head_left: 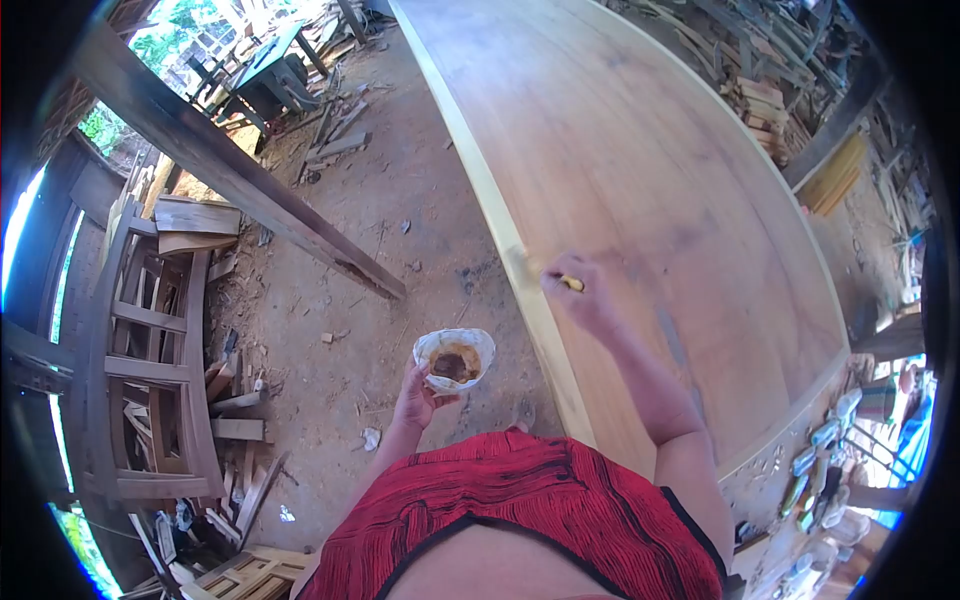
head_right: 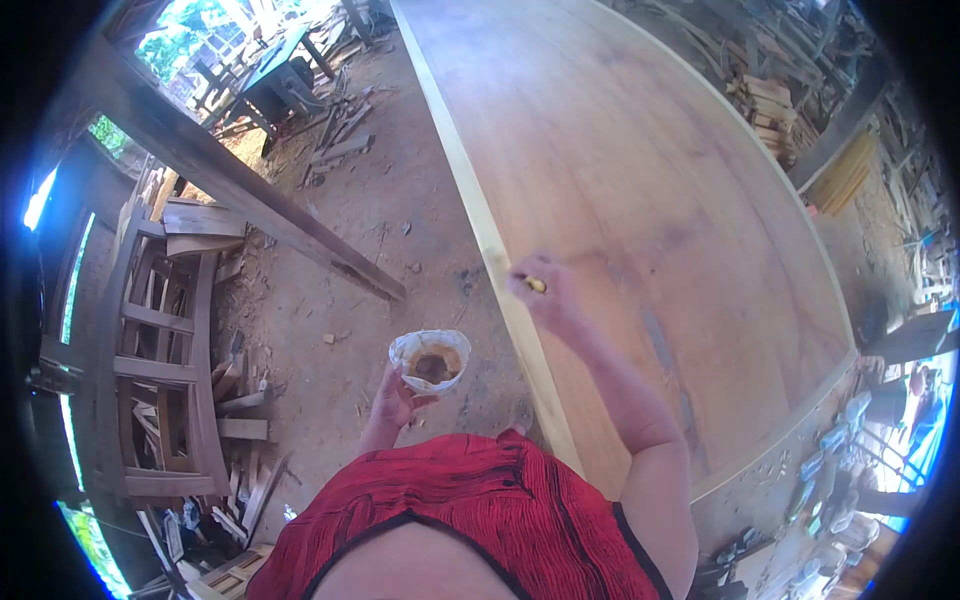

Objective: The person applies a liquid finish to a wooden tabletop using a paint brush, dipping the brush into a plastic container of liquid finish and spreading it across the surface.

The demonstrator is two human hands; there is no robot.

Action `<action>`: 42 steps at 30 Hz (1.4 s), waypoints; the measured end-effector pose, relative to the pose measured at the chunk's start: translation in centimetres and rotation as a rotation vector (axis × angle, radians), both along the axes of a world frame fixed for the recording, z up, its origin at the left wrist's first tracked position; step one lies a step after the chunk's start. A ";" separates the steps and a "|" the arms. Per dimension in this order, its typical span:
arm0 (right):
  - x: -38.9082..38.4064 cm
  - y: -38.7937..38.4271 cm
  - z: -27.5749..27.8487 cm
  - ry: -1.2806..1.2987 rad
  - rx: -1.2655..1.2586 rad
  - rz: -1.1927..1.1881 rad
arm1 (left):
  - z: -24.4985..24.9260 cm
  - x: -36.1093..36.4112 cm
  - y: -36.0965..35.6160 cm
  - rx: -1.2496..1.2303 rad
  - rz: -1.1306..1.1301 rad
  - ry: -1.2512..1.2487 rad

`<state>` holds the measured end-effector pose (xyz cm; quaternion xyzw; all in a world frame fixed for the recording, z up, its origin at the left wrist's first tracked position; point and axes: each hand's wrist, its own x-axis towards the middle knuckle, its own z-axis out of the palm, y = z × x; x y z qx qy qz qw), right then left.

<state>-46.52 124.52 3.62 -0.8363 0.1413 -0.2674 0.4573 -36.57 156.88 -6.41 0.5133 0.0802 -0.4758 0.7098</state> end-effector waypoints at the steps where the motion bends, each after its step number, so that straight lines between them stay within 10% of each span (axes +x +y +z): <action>1: 0.5 0.7 0.6 -0.005 0.182 0.096 | 0.5 0.5 -0.6 0.021 -0.017 -0.032; 4: -0.1 3.1 4.0 -0.043 0.802 0.255 | 2.2 1.5 -2.5 -0.008 -0.038 -0.069; 11: -0.1 4.6 1.8 0.075 0.603 0.313 | 5.0 2.9 -7.2 -0.086 -0.153 -0.087; 14: 1.1 5.6 0.9 0.171 0.142 0.168 | 5.9 4.1 -8.8 -0.174 -0.267 -0.103; 23: 11.3 6.1 0.8 0.033 0.210 0.111 | 2.4 15.2 -12.0 -0.193 -0.456 -0.024; 28: 17.0 1.2 4.9 -0.064 0.729 -0.200 | 1.2 24.0 -12.4 -0.214 -0.406 -0.019; 34: 17.7 -3.5 -0.1 -0.067 0.625 -0.595 | -0.7 30.2 -14.4 -0.144 -0.423 0.007; 42: -1.5 1.0 -0.1 -0.056 0.792 -1.096 | -3.3 31.6 -16.8 -0.199 -0.543 0.103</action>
